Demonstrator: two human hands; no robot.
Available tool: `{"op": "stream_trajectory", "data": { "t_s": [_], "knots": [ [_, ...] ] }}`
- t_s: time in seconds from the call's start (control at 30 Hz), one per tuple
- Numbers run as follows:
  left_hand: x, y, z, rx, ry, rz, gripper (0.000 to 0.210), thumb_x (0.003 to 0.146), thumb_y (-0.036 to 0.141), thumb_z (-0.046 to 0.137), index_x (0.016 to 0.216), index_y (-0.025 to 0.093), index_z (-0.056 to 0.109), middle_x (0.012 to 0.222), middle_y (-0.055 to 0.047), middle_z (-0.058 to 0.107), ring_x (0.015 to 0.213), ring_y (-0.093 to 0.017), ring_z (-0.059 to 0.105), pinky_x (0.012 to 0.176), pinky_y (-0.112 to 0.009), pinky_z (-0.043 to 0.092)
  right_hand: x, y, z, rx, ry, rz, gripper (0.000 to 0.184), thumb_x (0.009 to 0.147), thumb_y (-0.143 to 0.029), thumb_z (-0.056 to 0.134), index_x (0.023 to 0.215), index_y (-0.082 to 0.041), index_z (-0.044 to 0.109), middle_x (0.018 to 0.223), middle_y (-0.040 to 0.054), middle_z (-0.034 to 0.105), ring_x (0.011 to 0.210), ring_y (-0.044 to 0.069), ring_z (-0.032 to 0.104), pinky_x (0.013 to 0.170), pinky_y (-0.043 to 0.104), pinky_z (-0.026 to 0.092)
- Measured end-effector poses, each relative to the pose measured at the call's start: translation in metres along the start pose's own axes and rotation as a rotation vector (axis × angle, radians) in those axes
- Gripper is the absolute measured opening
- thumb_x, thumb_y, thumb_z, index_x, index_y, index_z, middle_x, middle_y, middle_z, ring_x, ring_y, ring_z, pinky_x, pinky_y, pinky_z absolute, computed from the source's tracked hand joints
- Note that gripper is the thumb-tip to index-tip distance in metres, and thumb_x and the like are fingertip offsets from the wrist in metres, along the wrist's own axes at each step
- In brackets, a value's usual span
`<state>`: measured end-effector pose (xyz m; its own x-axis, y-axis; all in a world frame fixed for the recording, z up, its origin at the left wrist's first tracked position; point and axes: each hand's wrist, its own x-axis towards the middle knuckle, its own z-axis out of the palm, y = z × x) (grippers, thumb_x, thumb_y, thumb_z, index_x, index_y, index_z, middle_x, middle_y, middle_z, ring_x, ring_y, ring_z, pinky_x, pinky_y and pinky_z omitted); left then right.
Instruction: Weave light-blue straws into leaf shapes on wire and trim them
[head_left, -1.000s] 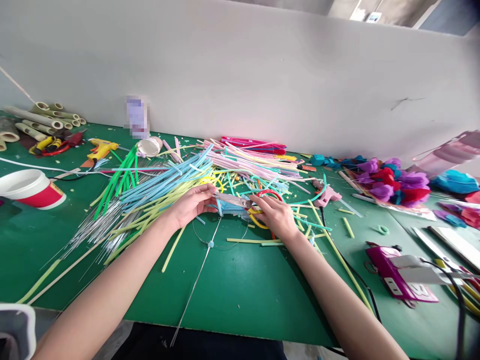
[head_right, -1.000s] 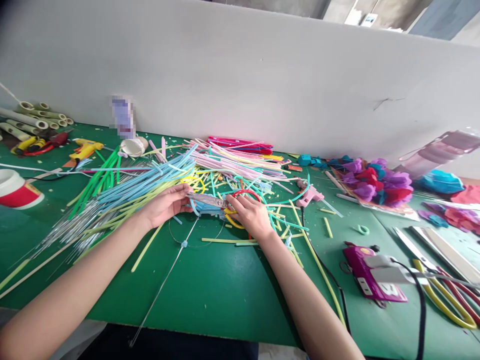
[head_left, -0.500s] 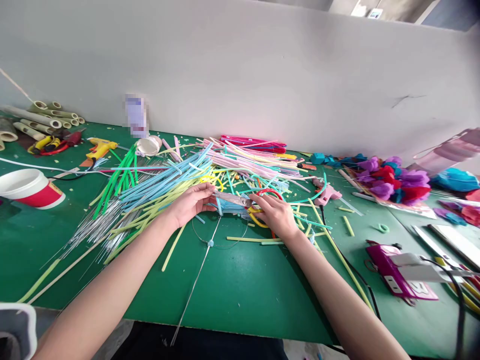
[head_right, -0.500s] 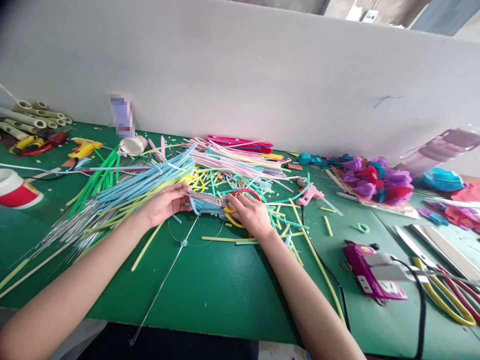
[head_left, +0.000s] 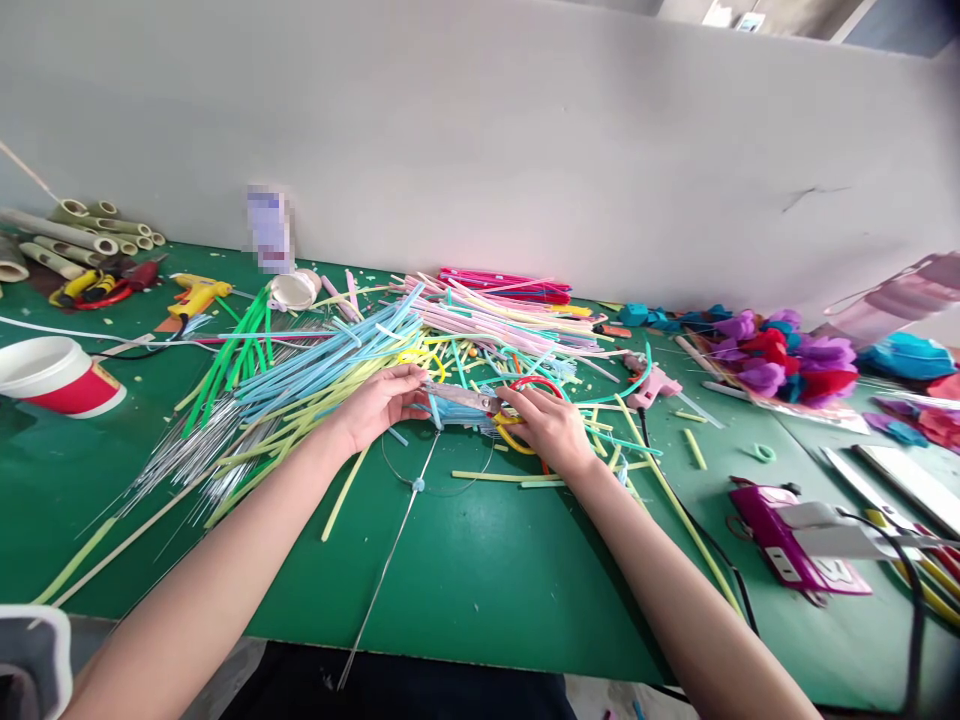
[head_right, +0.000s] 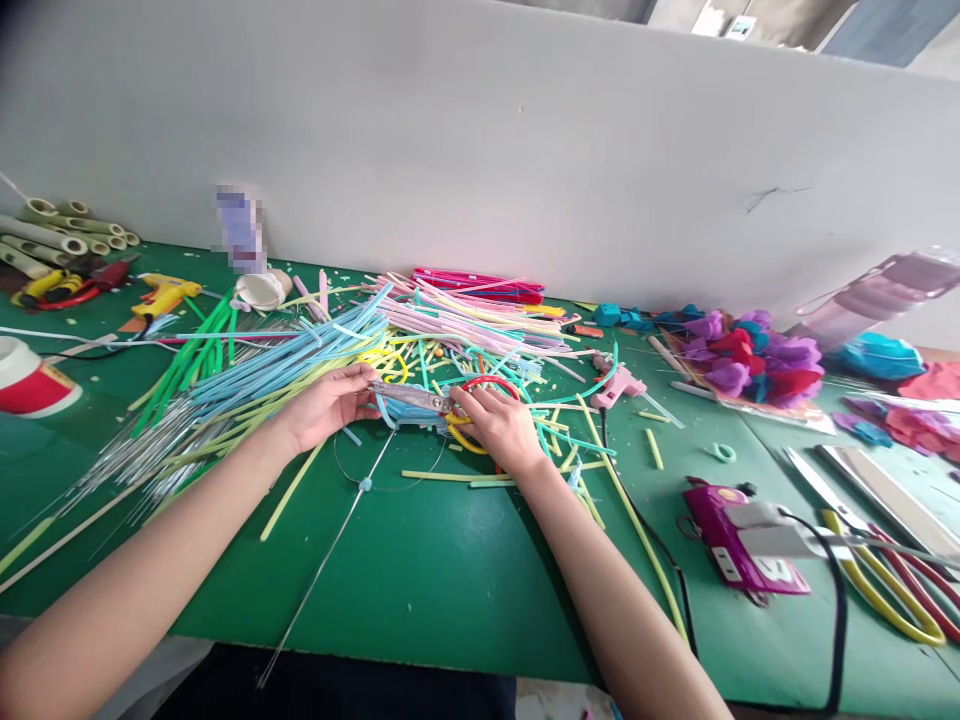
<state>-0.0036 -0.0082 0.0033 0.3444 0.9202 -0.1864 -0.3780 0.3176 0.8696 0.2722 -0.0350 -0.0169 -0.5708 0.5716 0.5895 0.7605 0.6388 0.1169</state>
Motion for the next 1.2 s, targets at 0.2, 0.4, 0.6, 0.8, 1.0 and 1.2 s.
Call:
{"op": "stream_trajectory", "data": {
  "t_s": [0.2,0.4,0.6,0.8,1.0,1.2],
  "knots": [
    [-0.009,0.011,0.008,0.332,0.080,0.172,0.024,0.075,0.037,0.077,0.081,0.016,0.067,0.076,-0.001,0.064,0.072,-0.015,0.064,0.060,-0.024,0.054,-0.001,0.002,-0.003,0.012,0.016,0.014,0.031,0.100,-0.040,0.048,0.117,-0.019,0.062,0.081,0.0041,0.069,0.074,0.016,0.065,0.064,0.024,0.043],
    [-0.011,0.011,0.007,0.519,0.076,0.247,0.032,0.079,0.047,0.070,0.081,0.016,0.066,0.074,-0.002,0.064,0.074,-0.017,0.063,0.063,-0.027,0.054,-0.003,0.007,-0.006,-0.011,-0.001,0.039,0.032,0.100,-0.040,0.047,0.116,-0.018,0.063,0.080,0.0049,0.070,0.074,0.017,0.066,0.065,0.025,0.044],
    [-0.007,0.006,0.006,0.545,0.016,0.336,0.034,0.082,0.049,0.068,0.087,0.016,0.064,0.077,-0.002,0.062,0.075,-0.017,0.062,0.064,-0.027,0.055,-0.005,0.006,-0.005,0.019,-0.067,0.060,0.031,0.100,-0.040,0.046,0.119,-0.020,0.063,0.084,0.0058,0.071,0.082,0.018,0.068,0.067,0.025,0.045],
    [-0.006,0.005,0.007,0.470,-0.030,0.303,0.035,0.082,0.050,0.069,0.084,0.016,0.063,0.078,-0.001,0.059,0.074,-0.015,0.059,0.063,-0.026,0.055,-0.005,0.004,-0.003,0.026,-0.066,0.068,0.030,0.099,-0.038,0.050,0.118,-0.020,0.064,0.085,0.0067,0.071,0.080,0.019,0.068,0.064,0.026,0.044],
    [-0.005,0.004,0.006,0.391,-0.046,0.247,0.036,0.079,0.050,0.072,0.084,0.015,0.063,0.077,-0.001,0.059,0.073,-0.014,0.058,0.062,-0.025,0.055,-0.004,0.003,-0.001,0.029,-0.065,0.076,0.029,0.099,-0.037,0.051,0.118,-0.021,0.064,0.084,0.0062,0.071,0.077,0.018,0.067,0.063,0.026,0.043],
    [-0.002,0.001,0.003,0.307,-0.048,0.201,0.036,0.077,0.048,0.076,0.085,0.015,0.063,0.078,0.000,0.061,0.072,-0.013,0.059,0.061,-0.023,0.054,-0.003,0.001,-0.001,-0.001,-0.036,0.055,0.029,0.100,-0.037,0.048,0.115,-0.020,0.065,0.081,0.0056,0.070,0.071,0.016,0.065,0.060,0.025,0.040]
  ]
}}
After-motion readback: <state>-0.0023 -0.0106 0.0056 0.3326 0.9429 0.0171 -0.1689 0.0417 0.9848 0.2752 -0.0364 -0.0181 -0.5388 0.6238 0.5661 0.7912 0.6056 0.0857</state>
